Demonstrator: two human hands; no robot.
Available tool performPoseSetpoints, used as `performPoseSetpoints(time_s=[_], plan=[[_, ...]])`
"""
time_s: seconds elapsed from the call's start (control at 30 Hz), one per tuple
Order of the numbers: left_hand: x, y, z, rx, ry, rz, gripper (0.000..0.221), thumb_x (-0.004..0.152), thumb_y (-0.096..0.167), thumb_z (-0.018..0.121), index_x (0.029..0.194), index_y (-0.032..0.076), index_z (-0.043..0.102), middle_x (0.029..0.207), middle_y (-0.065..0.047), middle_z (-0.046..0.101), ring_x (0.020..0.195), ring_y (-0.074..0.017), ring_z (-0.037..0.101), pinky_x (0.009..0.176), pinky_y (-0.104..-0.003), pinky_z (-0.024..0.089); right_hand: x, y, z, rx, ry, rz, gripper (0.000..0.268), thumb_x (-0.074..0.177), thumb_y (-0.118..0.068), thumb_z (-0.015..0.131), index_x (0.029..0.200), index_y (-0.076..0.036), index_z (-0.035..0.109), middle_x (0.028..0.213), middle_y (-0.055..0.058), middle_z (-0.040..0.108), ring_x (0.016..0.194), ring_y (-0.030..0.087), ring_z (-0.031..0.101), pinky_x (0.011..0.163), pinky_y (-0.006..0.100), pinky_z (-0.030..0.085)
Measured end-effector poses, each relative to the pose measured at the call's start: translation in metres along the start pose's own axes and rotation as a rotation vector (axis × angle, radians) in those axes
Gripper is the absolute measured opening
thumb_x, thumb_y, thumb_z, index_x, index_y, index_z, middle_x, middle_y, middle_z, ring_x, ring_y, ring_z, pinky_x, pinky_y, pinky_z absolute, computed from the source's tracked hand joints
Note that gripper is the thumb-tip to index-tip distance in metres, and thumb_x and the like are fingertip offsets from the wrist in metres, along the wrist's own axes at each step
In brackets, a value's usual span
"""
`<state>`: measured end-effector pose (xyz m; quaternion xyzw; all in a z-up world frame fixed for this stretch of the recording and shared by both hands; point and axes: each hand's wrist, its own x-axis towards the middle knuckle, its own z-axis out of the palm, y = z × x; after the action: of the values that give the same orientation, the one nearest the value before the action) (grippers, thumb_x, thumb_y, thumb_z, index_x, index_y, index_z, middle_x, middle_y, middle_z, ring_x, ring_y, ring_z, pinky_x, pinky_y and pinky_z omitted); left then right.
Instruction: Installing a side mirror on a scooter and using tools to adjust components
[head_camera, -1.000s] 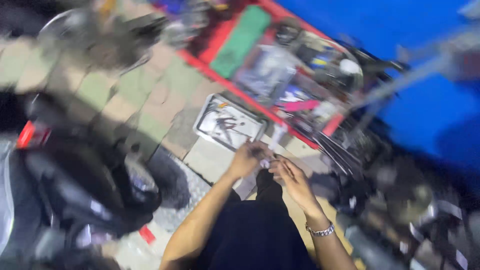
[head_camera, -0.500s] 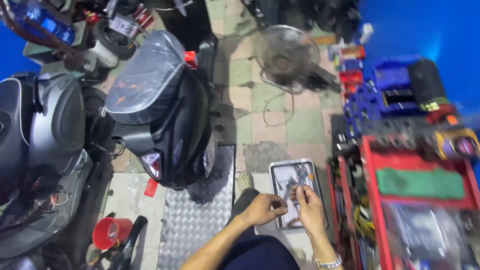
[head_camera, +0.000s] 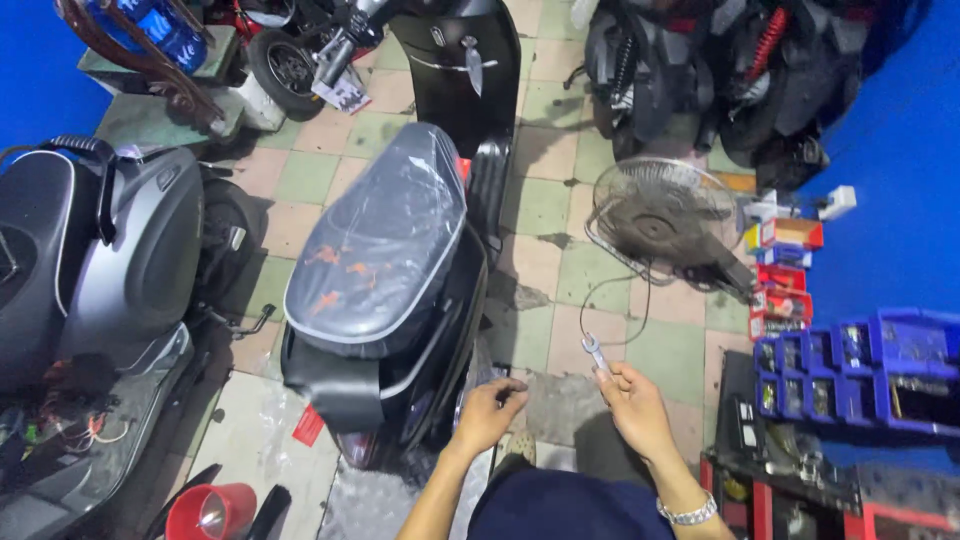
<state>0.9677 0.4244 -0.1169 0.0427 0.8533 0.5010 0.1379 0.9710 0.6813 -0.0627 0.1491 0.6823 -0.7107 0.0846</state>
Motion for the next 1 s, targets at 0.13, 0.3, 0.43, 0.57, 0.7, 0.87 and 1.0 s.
performPoseSetpoints(time_s=[0.13, 0.3, 0.43, 0.57, 0.7, 0.87, 1.0], plan=[[0.069, -0.009, -0.036, -0.076, 0.094, -0.135, 0.028, 0.089, 0.034, 0.069, 0.108, 0.016, 0.078, 0.103, 0.001, 0.081, 0.095, -0.0123, 0.075, 0.084, -0.027, 0.056, 0.087, -0.045, 0.01, -0.325, -0.004, 0.009, 0.018, 0.097, -0.023, 0.067, 0.096, -0.009, 0.077, 0.08, -0.002, 0.066, 0.074, 0.009, 0.058, 0.073, 0.022, 0.042], [0.174, -0.005, -0.079, -0.131, 0.182, -0.196, 0.026, 0.087, 0.03, 0.068, 0.105, 0.015, 0.079, 0.103, 0.003, 0.081, 0.091, -0.0091, 0.074, 0.085, -0.024, 0.053, 0.227, -0.095, 0.023, -0.605, -0.086, -0.045, 0.023, 0.094, -0.034, 0.066, 0.099, -0.016, 0.08, 0.081, -0.006, 0.073, 0.08, 0.008, 0.062, 0.08, 0.025, 0.047], [0.271, -0.007, -0.118, -0.189, 0.34, -0.222, 0.025, 0.089, 0.033, 0.07, 0.104, 0.016, 0.079, 0.098, 0.004, 0.08, 0.088, -0.009, 0.069, 0.084, -0.025, 0.051, 0.336, -0.157, 0.04, -0.751, -0.162, -0.12, 0.044, 0.088, -0.043, 0.067, 0.122, -0.016, 0.077, 0.126, -0.002, 0.077, 0.12, 0.012, 0.068, 0.104, 0.027, 0.047], [0.361, 0.053, -0.189, -0.209, 0.513, -0.279, 0.034, 0.093, 0.035, 0.071, 0.112, 0.007, 0.079, 0.105, -0.022, 0.077, 0.109, -0.0415, 0.07, 0.096, -0.049, 0.054, 0.424, -0.249, 0.072, -0.886, -0.227, -0.201, 0.037, 0.091, -0.04, 0.071, 0.122, -0.022, 0.078, 0.118, 0.011, 0.077, 0.117, 0.039, 0.067, 0.1, 0.051, 0.052], [0.436, 0.099, -0.27, -0.244, 0.671, -0.311, 0.041, 0.095, 0.038, 0.07, 0.113, 0.002, 0.077, 0.105, -0.025, 0.076, 0.111, -0.0444, 0.068, 0.098, -0.052, 0.052, 0.515, -0.297, 0.107, -1.071, -0.361, -0.37, 0.029, 0.093, -0.043, 0.066, 0.107, -0.02, 0.078, 0.096, 0.015, 0.078, 0.098, 0.04, 0.073, 0.086, 0.05, 0.056], [0.531, 0.082, -0.362, -0.301, 0.961, -0.29, 0.048, 0.098, 0.044, 0.064, 0.118, 0.001, 0.072, 0.114, -0.026, 0.072, 0.117, -0.0433, 0.064, 0.101, -0.053, 0.048, 0.594, -0.342, 0.179, -1.163, -0.45, -0.701, 0.031, 0.097, -0.043, 0.063, 0.094, -0.012, 0.064, 0.077, 0.021, 0.069, 0.083, 0.046, 0.071, 0.071, 0.054, 0.053], [0.62, 0.04, -0.43, -0.636, 1.109, -0.152, 0.048, 0.097, 0.039, 0.072, 0.128, 0.003, 0.066, 0.112, -0.017, 0.074, 0.098, -0.0231, 0.072, 0.077, -0.033, 0.06, 0.633, -0.383, 0.265, -1.142, -0.469, -0.852, 0.024, 0.098, -0.038, 0.064, 0.102, -0.015, 0.064, 0.078, 0.014, 0.071, 0.083, 0.04, 0.073, 0.07, 0.049, 0.055]])
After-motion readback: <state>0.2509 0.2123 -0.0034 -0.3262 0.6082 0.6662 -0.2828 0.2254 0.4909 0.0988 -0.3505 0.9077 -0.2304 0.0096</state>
